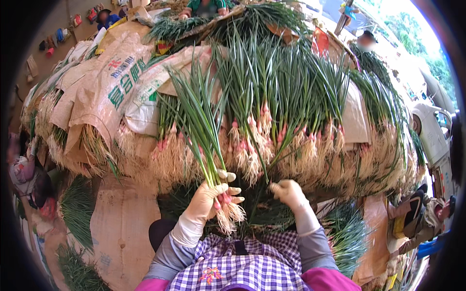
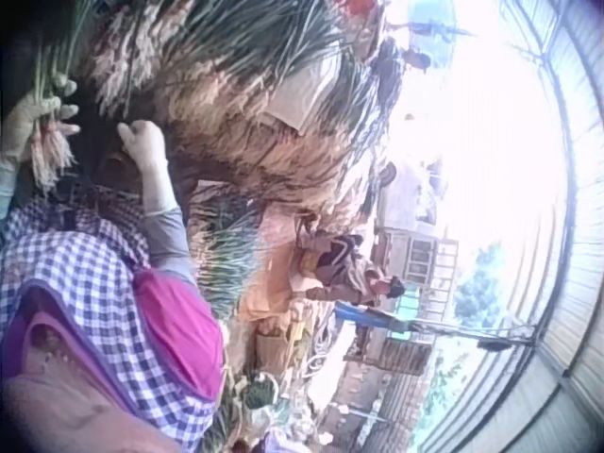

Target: The person bundles and sorts large quantities of scallions by hand, wrapping them in paper and placing them onto a large pile.

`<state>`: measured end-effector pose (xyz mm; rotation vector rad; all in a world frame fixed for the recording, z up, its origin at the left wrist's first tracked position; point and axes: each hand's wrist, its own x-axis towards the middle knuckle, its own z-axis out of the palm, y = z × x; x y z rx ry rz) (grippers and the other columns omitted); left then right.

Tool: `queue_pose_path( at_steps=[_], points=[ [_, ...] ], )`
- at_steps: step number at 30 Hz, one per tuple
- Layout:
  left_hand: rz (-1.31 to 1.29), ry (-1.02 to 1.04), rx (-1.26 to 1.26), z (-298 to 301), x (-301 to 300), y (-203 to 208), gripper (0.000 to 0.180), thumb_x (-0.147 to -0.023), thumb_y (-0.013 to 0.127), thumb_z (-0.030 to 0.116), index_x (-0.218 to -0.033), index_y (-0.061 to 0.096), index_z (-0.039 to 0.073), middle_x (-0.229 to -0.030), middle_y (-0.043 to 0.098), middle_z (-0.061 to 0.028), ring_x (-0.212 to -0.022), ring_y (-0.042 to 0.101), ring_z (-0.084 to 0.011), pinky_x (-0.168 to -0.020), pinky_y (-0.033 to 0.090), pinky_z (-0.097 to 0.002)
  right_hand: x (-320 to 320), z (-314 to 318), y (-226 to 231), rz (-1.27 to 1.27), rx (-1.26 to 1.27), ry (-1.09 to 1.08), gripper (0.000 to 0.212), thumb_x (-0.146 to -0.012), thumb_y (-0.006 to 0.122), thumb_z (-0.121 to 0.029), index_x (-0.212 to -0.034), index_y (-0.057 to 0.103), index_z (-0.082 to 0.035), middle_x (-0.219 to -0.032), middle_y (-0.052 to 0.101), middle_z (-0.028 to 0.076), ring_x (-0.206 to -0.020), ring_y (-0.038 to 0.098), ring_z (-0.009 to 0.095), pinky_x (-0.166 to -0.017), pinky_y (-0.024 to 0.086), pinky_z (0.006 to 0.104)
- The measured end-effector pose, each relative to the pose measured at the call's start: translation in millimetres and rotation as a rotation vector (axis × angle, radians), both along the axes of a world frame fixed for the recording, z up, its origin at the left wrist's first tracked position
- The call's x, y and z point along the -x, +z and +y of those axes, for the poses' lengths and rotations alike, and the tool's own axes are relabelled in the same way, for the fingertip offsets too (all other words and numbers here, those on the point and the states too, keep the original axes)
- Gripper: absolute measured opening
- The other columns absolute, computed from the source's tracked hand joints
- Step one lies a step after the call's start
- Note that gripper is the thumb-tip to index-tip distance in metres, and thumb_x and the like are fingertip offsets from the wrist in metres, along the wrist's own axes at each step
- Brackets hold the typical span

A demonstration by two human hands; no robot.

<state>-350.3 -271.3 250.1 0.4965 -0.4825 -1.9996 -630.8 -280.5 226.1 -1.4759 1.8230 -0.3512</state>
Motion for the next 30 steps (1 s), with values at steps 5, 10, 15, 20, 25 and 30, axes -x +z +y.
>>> queue_pose_path(
  at_steps=[5,10,15,20,25,30],
  points=[
    [0.083,-0.103,0.143,9.5,2.4,7.9,0.03,-0.09,0.048,-0.004,-0.115,0.046,0.013,-0.11,0.054,-0.0097,-0.068,0.056,-0.0156,-0.062,0.05,-0.0346,-6.2,-29.4,-38.2,-0.664,0.25,-0.413,0.035,-0.084,0.068,-0.03,-0.099,0.063,0.002,-0.076,0.062,0.003,-0.059,0.051,0.009,-0.052,0.039,0.022],
    [-0.276,-0.092,0.045,10.9,5.5,18.3,0.043,-0.088,0.055,0.006,-0.129,0.043,0.001,-0.083,0.057,-0.0057,-0.061,0.052,-0.0103,-0.056,0.042,-0.0235,-6.7,-19.2,22.0,-0.675,0.512,-0.383,0.009,-0.088,0.063,-0.011,-0.089,0.061,-0.002,-0.07,0.059,0.0,-0.057,0.049,0.006,-0.051,0.037,0.0205],
    [-0.444,-0.205,0.146,20.4,19.5,-2.2,0.014,-0.094,0.05,0.009,-0.102,0.057,0.0,-0.076,0.06,-0.0048,-0.063,0.059,-0.0092,-0.078,0.054,-0.0262,-30.7,22.3,54.3,-0.637,0.346,-0.103,0.017,-0.088,0.063,-0.015,-0.093,0.061,0.001,-0.081,0.064,0.002,-0.067,0.054,0.011,-0.06,0.042,0.0241],
    [-0.457,-0.078,0.207,35.6,47.2,9.5,0.004,-0.089,0.059,0.01,-0.089,0.057,0.007,-0.07,0.06,-0.0014,-0.053,0.052,-0.0052,-0.044,0.039,-0.0157,-83.1,41.9,43.6,-0.056,0.639,0.074,0.022,-0.083,0.065,-0.018,-0.074,0.056,0.0,-0.063,0.056,0.02,-0.053,0.054,0.03,-0.052,0.044,0.0373],
    [-0.393,-0.167,0.199,34.5,24.6,0.5,0.008,-0.09,0.056,0.005,-0.089,0.061,0.0,-0.074,0.064,-0.0083,-0.056,0.056,-0.0081,-0.052,0.047,-0.0181,-72.1,16.9,23.3,-0.612,0.428,-0.321,0.025,-0.091,0.057,-0.025,-0.082,0.062,-0.002,-0.069,0.06,0.004,-0.056,0.052,0.016,-0.054,0.046,0.0305],
    [-0.411,-0.244,0.119,37.3,1.6,1.4,0.02,-0.09,0.059,0.012,-0.099,0.062,-0.005,-0.069,0.062,-0.006,-0.057,0.06,-0.0084,-0.053,0.048,-0.0162,-69.4,31.6,26.2,-0.533,-0.005,0.208,0.038,-0.091,0.058,-0.036,-0.1,0.064,0.001,-0.072,0.059,0.0,-0.061,0.05,0.008,-0.054,0.039,0.022]
  ],
)
